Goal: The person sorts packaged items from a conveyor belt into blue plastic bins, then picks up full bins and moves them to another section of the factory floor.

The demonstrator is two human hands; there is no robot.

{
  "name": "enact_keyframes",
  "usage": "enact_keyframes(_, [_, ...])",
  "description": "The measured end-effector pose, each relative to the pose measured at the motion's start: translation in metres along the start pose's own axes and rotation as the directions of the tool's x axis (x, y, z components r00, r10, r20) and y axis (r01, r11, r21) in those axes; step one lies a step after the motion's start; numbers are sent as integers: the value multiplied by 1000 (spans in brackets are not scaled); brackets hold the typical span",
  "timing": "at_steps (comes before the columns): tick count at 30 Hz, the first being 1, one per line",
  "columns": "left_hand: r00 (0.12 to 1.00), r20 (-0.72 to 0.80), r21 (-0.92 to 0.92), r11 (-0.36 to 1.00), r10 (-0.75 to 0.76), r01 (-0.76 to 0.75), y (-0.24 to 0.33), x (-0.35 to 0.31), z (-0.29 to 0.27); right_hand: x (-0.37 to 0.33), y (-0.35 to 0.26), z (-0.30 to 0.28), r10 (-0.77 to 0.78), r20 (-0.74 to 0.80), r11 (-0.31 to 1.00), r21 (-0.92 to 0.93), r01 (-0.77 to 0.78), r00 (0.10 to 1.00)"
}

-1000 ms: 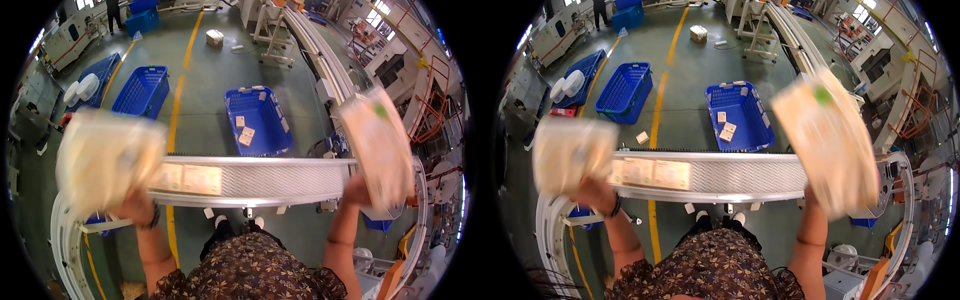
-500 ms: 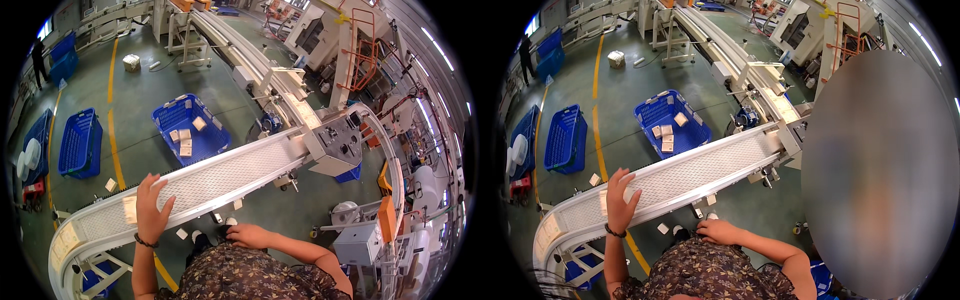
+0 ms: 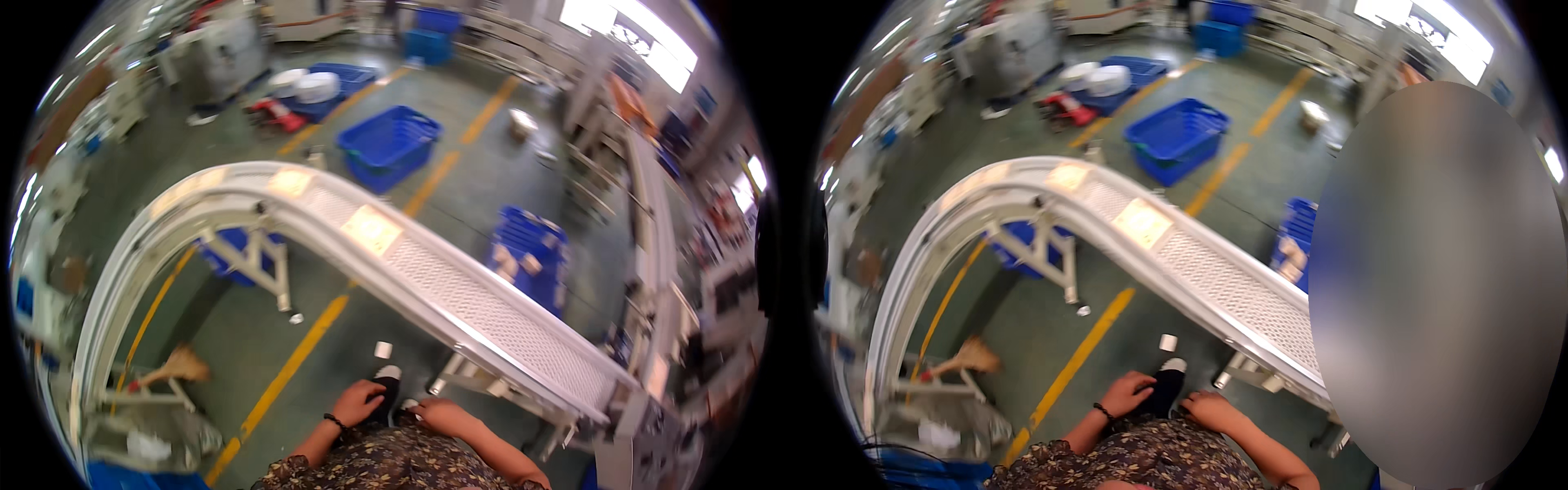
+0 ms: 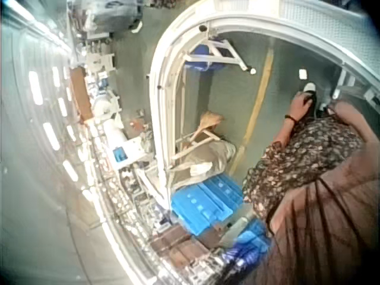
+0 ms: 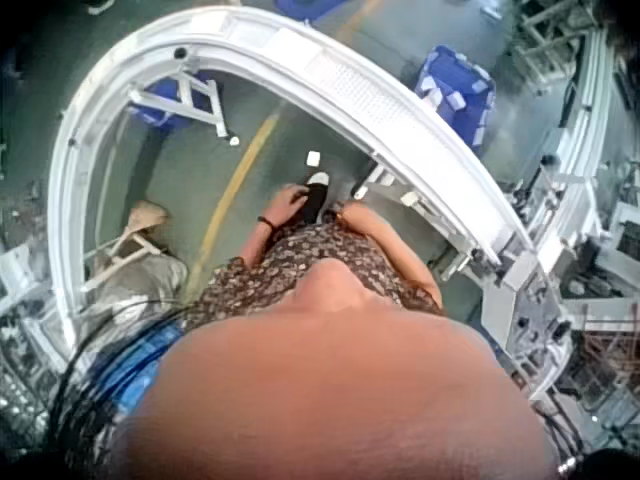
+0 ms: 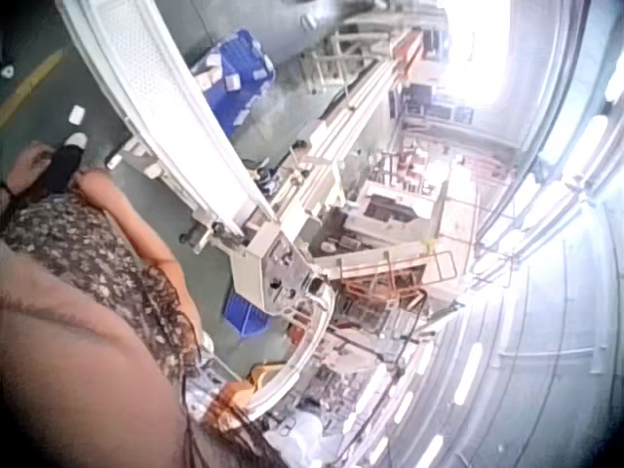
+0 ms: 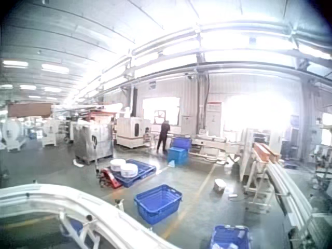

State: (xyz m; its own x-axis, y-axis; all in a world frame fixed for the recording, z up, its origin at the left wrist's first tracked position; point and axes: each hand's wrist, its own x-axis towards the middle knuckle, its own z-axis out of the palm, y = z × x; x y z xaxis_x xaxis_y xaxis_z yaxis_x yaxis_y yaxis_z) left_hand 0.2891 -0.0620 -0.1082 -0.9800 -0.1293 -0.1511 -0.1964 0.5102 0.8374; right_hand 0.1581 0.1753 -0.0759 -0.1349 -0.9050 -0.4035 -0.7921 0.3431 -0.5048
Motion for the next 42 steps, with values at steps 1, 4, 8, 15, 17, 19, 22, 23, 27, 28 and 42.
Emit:
enact_keyframes(1, [993,-18,21,993,-113,113,-19,-24,0,14,-5,-1,-31,85,998,-54,36,996])
enact_keyframes(4, [925,-122,-34,933,-360,358,-62,-110,-1,57,-30,26,-172,205,975,-107,197,964])
enact_keyframes(8, [822,-199,-187,844,-533,502,-98,-182,-13,112,-71,44,-292,335,935,-97,342,896])
enact_keyframes(15, [753,-210,-226,780,-624,584,-205,-243,-2,219,-112,111,-384,339,923,134,360,859])
enact_keyframes(17, [696,-168,-329,705,-698,628,-249,-259,15,244,-104,146,-317,306,929,288,230,898])
enact_keyframes(19, [624,-232,-347,662,-747,664,-274,-268,15,266,-67,196,-172,360,909,418,6,917])
enact_keyframes(22, [470,-226,-495,516,-853,699,-343,-289,50,281,-4,244,-64,519,985,171,-30,852])
enact_keyframes(23, [416,-223,-572,464,-882,676,-372,-294,63,287,30,266,-26,563,996,86,-28,826])
enact_keyframes(27, [116,-142,-870,180,-983,458,-470,-297,127,353,119,321,345,529,938,-196,-284,775])
enact_keyframes(28, [29,-128,-945,131,-991,299,-475,-285,139,372,155,344,443,435,896,-205,-394,784])
enact_keyframes(42, [45,5,-944,10,-999,331,-588,-287,311,531,330,518,794,17,519,501,-693,607])
